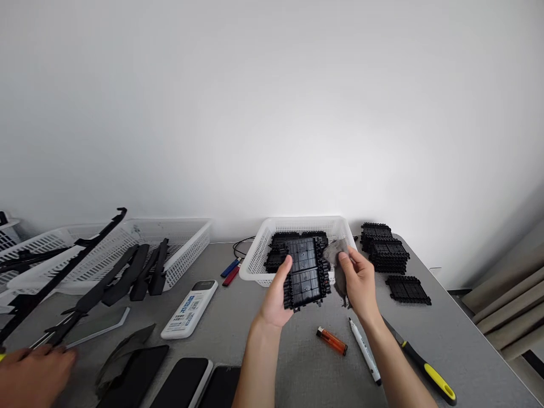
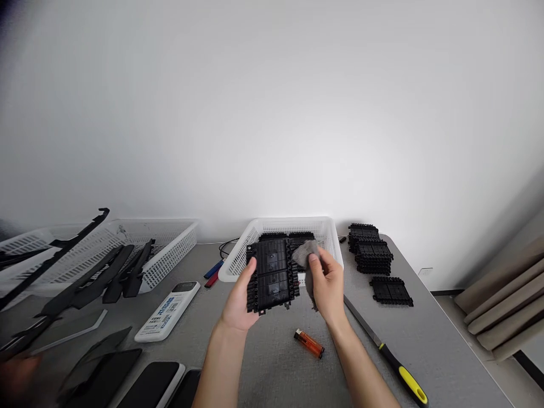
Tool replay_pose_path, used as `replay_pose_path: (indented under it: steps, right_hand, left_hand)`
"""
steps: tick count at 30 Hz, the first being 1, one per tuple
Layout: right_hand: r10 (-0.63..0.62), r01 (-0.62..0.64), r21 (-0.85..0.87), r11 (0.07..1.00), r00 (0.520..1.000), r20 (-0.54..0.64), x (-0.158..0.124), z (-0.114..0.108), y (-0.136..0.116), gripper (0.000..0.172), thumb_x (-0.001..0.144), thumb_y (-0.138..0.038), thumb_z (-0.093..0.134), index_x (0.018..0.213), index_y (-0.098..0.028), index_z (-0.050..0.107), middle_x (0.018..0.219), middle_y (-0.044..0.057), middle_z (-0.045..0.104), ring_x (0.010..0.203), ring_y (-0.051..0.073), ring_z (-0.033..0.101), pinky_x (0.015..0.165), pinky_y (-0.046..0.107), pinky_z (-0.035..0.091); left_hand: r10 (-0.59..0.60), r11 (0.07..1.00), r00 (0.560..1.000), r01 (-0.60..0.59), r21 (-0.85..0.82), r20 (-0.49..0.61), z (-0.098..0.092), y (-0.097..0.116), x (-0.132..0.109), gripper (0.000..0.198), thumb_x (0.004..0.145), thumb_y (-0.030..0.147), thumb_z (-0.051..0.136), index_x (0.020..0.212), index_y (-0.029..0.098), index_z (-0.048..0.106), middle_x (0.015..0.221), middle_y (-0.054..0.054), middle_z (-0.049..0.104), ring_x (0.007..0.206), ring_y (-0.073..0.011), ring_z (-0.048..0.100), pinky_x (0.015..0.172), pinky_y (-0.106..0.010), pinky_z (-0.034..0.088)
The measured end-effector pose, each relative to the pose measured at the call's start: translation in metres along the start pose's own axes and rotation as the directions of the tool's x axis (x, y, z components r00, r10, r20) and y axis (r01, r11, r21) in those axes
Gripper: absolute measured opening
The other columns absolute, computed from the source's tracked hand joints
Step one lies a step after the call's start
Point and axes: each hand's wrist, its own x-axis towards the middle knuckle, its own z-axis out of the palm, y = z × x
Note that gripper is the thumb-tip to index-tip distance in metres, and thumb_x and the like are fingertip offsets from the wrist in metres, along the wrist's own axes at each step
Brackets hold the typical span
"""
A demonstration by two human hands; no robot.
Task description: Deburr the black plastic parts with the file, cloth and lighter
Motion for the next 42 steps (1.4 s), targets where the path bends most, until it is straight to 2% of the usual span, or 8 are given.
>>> replay_pose_path:
  steps: [3,5,10,17,22,27,35,42]
  right_hand:
    - [-0.117,0.079,-0.157,0.984,0.961,-0.251,0.000,-0.005,0.001,0.042,0.095,-0.043,0.052,0.121,-0.016,0.070,0.080,0.005,0.062,0.066,0.016,0.054,0.057,0.028,0.045]
    - [-0.266,0.188,-0.289,0.939,0.929,-0.259,0.001,-0.006,-0.001,0.039,0.096,-0.036,0.051,0.125,-0.018,0.069,0.082,0.006,0.060,0.065,0.015,0.051,0.056,0.029,0.044]
    - [-0.505,0.455,-0.527,0.718,0.861,0.055,0.003,0.007,-0.012,0.041,0.100,-0.021,0.041,0.135,-0.022,0.063,0.087,0.007,0.058,0.070,0.015,0.053,0.063,0.029,0.048]
    - [-0.279,0.536,-0.689,0.487,0.844,0.459,-0.030,0.012,-0.004,0.064,0.089,0.000,0.031,0.151,-0.014,0.042,0.095,0.011,0.057,0.065,0.017,0.054,0.053,0.028,0.047]
    - [-0.145,0.500,-0.467,0.730,0.780,0.609,-0.050,-0.017,0.000,0.052,0.093,-0.005,0.036,0.138,-0.020,0.058,0.093,0.008,0.060,0.066,0.015,0.057,0.060,0.026,0.051]
    - [-0.208,0.258,-0.342,0.904,0.962,0.176,-0.023,-0.033,-0.004,0.038,0.101,-0.030,0.044,0.132,-0.018,0.064,0.079,0.003,0.055,0.070,0.016,0.054,0.062,0.028,0.048]
    - [-0.249,0.225,-0.274,0.935,0.967,-0.055,-0.008,-0.013,-0.018,0.038,0.100,-0.035,0.047,0.130,-0.020,0.066,0.080,0.004,0.054,0.068,0.016,0.051,0.056,0.028,0.044]
    - [-0.352,0.437,-0.348,0.829,0.892,0.282,-0.007,-0.003,-0.012,0.046,0.100,-0.023,0.039,0.144,-0.018,0.053,0.083,0.004,0.052,0.068,0.014,0.053,0.066,0.026,0.051]
  left_hand:
    - [0.002,0.997,0.999,0.000,-0.077,0.033,-0.001,0.007,-0.002,0.065,0.083,0.064,0.060,0.137,0.027,0.059,0.126,-0.011,0.070,0.126,-0.0326,0.059,0.106,-0.047,0.048]
    - [0.000,0.996,0.998,0.006,-0.091,0.063,-0.001,0.008,-0.003,0.065,0.084,0.066,0.058,0.135,0.027,0.061,0.125,-0.011,0.071,0.126,-0.0328,0.059,0.107,-0.046,0.048]
    - [-0.006,0.997,0.991,0.015,-0.070,0.131,0.004,0.001,0.000,0.071,0.084,0.070,0.055,0.138,0.024,0.059,0.126,-0.013,0.070,0.127,-0.0325,0.059,0.108,-0.047,0.046]
    - [0.103,0.987,0.995,-0.100,-0.126,0.012,0.011,0.005,0.003,0.059,0.084,0.057,0.063,0.129,0.019,0.064,0.115,-0.012,0.075,0.111,-0.0305,0.069,0.098,-0.041,0.055]
    - [0.181,0.969,0.980,-0.191,-0.157,-0.078,-0.002,0.018,0.004,0.046,0.083,0.052,0.067,0.118,0.023,0.071,0.109,-0.008,0.077,0.109,-0.0280,0.070,0.094,-0.037,0.057]
    - [0.090,0.984,0.994,-0.098,-0.148,-0.063,-0.003,0.019,0.003,0.050,0.081,0.062,0.064,0.112,0.023,0.073,0.106,-0.009,0.077,0.110,-0.0294,0.070,0.092,-0.038,0.058]
    - [-0.037,0.999,0.999,0.036,-0.026,-0.010,0.007,0.009,0.001,0.070,0.079,0.074,0.057,0.127,0.023,0.067,0.115,-0.015,0.074,0.115,-0.0336,0.066,0.092,-0.045,0.057]
    - [0.035,0.995,0.999,-0.032,-0.095,0.026,0.015,0.001,0.007,0.066,0.083,0.068,0.057,0.127,0.020,0.066,0.117,-0.014,0.073,0.117,-0.0325,0.065,0.099,-0.044,0.054]
